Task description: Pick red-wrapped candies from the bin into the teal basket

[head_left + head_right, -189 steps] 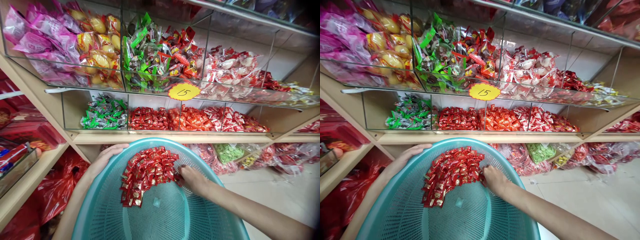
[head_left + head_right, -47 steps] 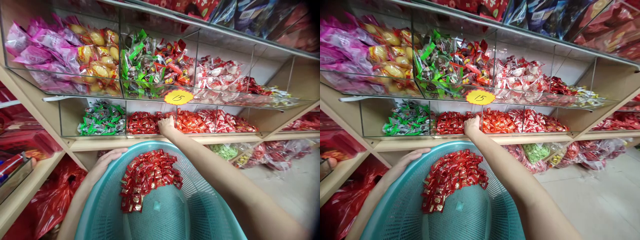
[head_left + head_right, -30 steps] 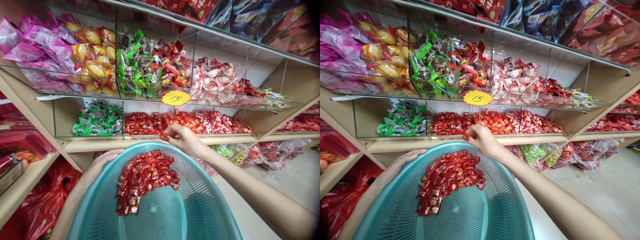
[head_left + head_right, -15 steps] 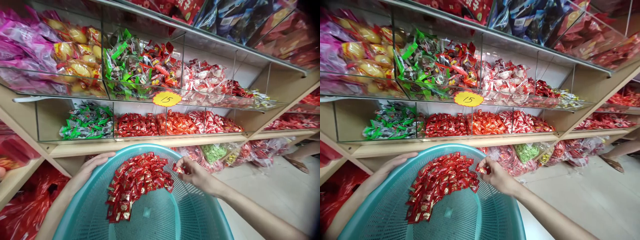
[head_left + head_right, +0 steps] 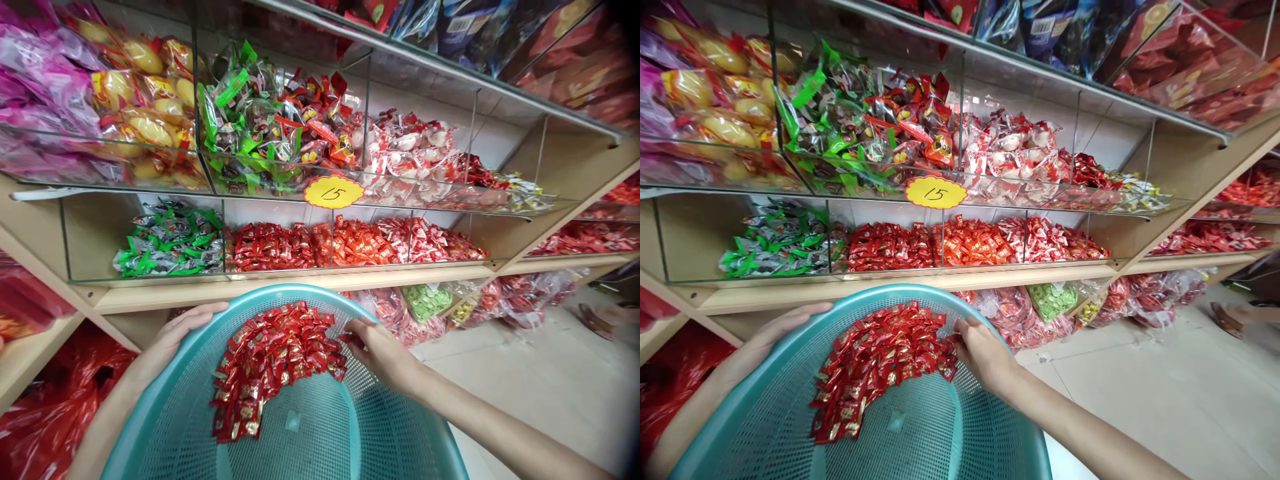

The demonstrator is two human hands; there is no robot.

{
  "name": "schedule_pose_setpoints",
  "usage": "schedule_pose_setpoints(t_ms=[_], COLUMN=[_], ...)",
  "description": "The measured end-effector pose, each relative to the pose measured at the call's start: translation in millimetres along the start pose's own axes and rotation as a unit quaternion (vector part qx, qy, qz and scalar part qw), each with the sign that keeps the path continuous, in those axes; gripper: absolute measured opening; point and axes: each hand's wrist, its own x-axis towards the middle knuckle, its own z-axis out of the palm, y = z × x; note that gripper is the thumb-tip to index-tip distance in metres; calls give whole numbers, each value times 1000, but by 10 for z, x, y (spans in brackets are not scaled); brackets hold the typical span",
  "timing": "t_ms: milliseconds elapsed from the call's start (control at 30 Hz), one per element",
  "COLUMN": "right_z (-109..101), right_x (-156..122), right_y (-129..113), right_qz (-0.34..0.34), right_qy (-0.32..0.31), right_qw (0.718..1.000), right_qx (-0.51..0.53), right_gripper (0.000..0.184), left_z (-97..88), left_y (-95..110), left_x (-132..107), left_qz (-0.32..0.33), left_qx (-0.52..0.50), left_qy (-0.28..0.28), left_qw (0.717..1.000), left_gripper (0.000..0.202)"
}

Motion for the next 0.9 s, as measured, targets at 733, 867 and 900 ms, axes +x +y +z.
schedule_pose_setpoints(t_ms=[733, 867, 900], right_z=[269, 330, 332], right_x=[199, 193, 183], right_y=[-41, -17, -14], right_qz=[2, -25, -25], right_qy=[-33, -21, -22], right_qw=[999, 999, 999], right_qx=[-36, -1, -6], right_gripper=[10, 14, 14], left_z=[-54, -50, -49], left_y=[-82, -81, -76], left_x=[116, 95, 85], left_qz=[0, 9, 10], left_qx=[11, -1, -1], left_qy=[-12, -11, -12], left_qw=[1000, 1000, 1000], left_gripper=[52, 47, 46])
